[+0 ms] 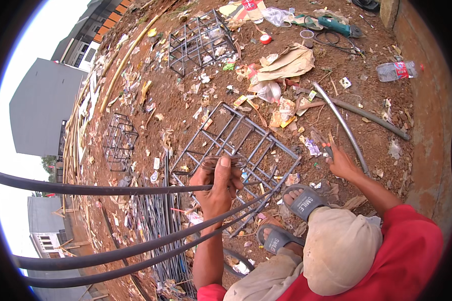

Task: The person assembles a steel reinforcement cage by placing metal rods into a pre-fabricated frame, securing intersections with wire, and using pliers to twist and cut the wire.

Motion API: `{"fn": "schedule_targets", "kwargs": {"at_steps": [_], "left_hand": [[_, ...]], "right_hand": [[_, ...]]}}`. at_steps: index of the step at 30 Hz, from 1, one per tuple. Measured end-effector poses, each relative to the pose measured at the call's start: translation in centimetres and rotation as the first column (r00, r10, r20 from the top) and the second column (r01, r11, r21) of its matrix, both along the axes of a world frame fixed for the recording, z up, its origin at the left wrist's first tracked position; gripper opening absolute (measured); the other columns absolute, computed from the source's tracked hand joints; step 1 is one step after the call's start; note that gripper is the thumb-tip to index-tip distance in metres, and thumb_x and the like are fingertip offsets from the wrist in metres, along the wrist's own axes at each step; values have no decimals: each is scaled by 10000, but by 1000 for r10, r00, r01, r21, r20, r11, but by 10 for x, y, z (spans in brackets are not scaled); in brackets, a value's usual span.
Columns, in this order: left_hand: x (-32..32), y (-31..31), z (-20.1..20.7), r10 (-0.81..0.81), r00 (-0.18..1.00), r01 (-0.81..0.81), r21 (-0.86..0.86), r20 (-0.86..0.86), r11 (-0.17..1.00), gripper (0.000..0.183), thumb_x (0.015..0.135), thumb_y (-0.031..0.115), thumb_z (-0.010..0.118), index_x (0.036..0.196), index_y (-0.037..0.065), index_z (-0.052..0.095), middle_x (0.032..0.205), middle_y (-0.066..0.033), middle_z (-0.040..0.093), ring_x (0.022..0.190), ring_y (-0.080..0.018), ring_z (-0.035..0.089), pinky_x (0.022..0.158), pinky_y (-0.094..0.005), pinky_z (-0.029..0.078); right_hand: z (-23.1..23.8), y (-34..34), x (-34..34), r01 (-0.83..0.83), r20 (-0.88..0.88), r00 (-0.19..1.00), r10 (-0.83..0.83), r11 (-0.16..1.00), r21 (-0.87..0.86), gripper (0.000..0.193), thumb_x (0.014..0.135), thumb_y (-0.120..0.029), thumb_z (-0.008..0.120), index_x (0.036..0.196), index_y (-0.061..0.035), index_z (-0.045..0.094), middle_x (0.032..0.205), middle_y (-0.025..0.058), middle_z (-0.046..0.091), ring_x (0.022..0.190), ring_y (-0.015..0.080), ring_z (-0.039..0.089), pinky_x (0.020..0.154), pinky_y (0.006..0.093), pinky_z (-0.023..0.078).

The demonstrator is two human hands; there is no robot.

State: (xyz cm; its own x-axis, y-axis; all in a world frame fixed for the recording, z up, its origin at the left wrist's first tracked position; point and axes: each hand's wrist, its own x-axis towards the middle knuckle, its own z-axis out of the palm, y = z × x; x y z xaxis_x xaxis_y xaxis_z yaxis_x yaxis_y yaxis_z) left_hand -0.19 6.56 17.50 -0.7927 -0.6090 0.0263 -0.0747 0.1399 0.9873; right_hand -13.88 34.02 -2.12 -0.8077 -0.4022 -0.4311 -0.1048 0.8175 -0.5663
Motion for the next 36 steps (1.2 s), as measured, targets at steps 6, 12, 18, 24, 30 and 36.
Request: {"fn": "schedule_targets", "kwargs": {"at_steps": [6,12,18,24,30,36], "left_hand": [[1,-2,-5,-43,999,43,-26,-2,999,242,976,219,631,893,-8,652,650,-74,655,488,-92,574,432,-220,411],[0,-1,2,-84,996,84,-33,0,996,222,977,187,620,874,-6,655,634,-53,634,489,-79,545,456,-225,420],[-3,2,3,-128,991,129,-61,23,990,206,980,173,599,951,-20,666,661,-64,643,496,-76,552,426,-208,388],[0,0,5,-147,988,148,-34,45,988,262,1002,198,556,1083,-25,668,708,-54,645,500,-53,515,427,-193,352],[0,-4,13,-237,963,238,6,126,971,360,1035,272,515,1121,-43,664,622,9,526,496,-34,427,436,-189,306],[2,-12,18,-401,910,395,76,105,916,390,1048,280,504,1134,-67,658,628,59,390,543,-32,331,481,-228,256]], "right_hand": [[84,-56,-5,-197,-288,958,14,760,-620,520,892,-239,707,1335,-11,558,1288,197,591,1223,345,560,1021,428,438],[159,-132,4,-558,-551,827,109,271,-784,309,841,-145,770,1122,-35,704,1005,113,711,969,234,671,868,368,504],[151,-137,10,-408,-373,911,174,255,-877,166,861,-138,743,1006,-56,745,824,99,702,782,240,681,710,362,531],[157,-134,-2,-490,-473,872,128,264,-831,148,852,-89,734,995,-50,737,818,104,683,766,254,670,687,351,535],[184,-134,-61,-822,-880,472,49,386,-419,144,776,-17,725,906,-74,703,838,52,654,820,257,644,694,378,521],[230,-171,-96,-894,-848,447,284,180,-411,104,800,-32,725,900,-58,738,832,67,696,825,231,676,730,361,536]]}}
